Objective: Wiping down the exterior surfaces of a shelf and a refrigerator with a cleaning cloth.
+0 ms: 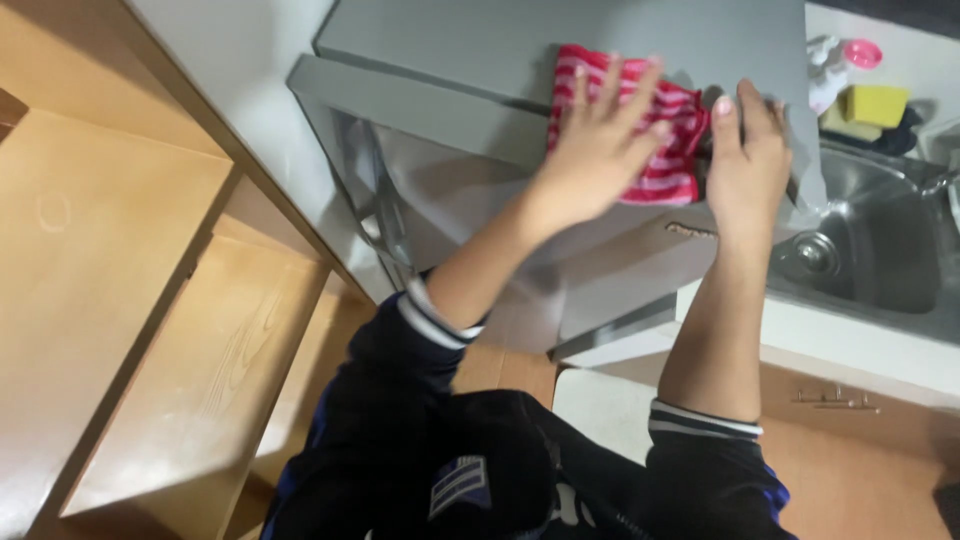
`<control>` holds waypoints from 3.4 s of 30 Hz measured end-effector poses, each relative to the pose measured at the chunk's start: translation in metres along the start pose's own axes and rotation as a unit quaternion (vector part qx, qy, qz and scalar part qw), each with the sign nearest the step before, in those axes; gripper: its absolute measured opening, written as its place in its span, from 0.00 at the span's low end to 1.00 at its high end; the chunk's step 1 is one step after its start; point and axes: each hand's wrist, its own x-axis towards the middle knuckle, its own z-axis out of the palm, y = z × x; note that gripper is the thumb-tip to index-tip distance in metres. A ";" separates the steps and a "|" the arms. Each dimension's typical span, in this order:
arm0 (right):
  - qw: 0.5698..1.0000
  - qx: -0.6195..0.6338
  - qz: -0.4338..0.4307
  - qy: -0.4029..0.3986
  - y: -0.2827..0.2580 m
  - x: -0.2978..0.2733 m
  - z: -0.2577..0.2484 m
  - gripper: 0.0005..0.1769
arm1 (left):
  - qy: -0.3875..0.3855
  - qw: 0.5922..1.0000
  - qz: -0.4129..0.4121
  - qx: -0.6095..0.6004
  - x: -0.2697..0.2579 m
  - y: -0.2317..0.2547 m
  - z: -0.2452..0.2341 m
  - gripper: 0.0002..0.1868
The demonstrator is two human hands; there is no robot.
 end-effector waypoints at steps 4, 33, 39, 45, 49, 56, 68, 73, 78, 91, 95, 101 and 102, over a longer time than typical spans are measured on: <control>0.998 -0.023 0.044 -0.048 -0.044 -0.003 0.015 0.35 | 0.281 0.945 0.121 0.112 -0.003 -0.087 -0.047 0.26; 0.925 -0.233 0.158 -0.256 -0.071 -0.023 -0.028 0.46 | 0.250 0.929 -0.018 0.273 -0.040 -0.102 -0.092 0.28; 0.942 -0.231 0.091 -0.227 -0.024 -0.010 -0.032 0.42 | 0.202 0.942 -0.034 0.267 -0.044 -0.098 -0.096 0.30; 0.912 -0.297 -0.010 -0.283 0.043 0.063 -0.016 0.37 | 0.257 0.918 -0.003 0.301 -0.048 -0.099 -0.096 0.26; 0.867 -0.271 0.164 -0.385 0.060 0.122 -0.013 0.40 | 0.258 0.918 -0.004 0.300 -0.047 -0.097 -0.099 0.27; 0.875 -0.205 0.249 -0.360 0.067 0.180 0.005 0.41 | 0.256 0.921 -0.028 0.294 -0.045 -0.091 -0.099 0.28; 0.807 -0.270 -0.002 -0.525 0.018 0.147 0.013 0.46 | 0.261 0.921 -0.039 0.287 -0.047 -0.077 -0.104 0.28; 0.842 -0.262 0.092 -0.463 0.017 0.174 0.010 0.44 | 0.275 0.912 -0.035 0.301 -0.046 -0.081 -0.101 0.28; 0.819 -0.306 0.158 -0.458 -0.031 0.164 0.032 0.47 | 0.263 0.915 -0.051 0.301 -0.042 -0.092 -0.098 0.30; 0.830 -0.278 0.015 -0.483 -0.045 0.073 -0.001 0.41 | 0.270 0.950 0.065 0.139 -0.065 -0.121 -0.141 0.24; 0.873 -0.251 0.122 -0.400 -0.024 0.089 0.010 0.47 | 0.409 0.880 0.066 0.231 -0.055 -0.159 -0.163 0.19; 0.914 -0.183 0.010 -0.362 -0.120 0.095 0.078 0.40 | 0.343 0.905 -0.042 0.249 -0.054 -0.158 -0.163 0.34; 0.914 -0.184 0.009 -0.362 -0.136 0.090 0.093 0.40 | 0.344 0.905 -0.042 0.248 -0.054 -0.158 -0.162 0.34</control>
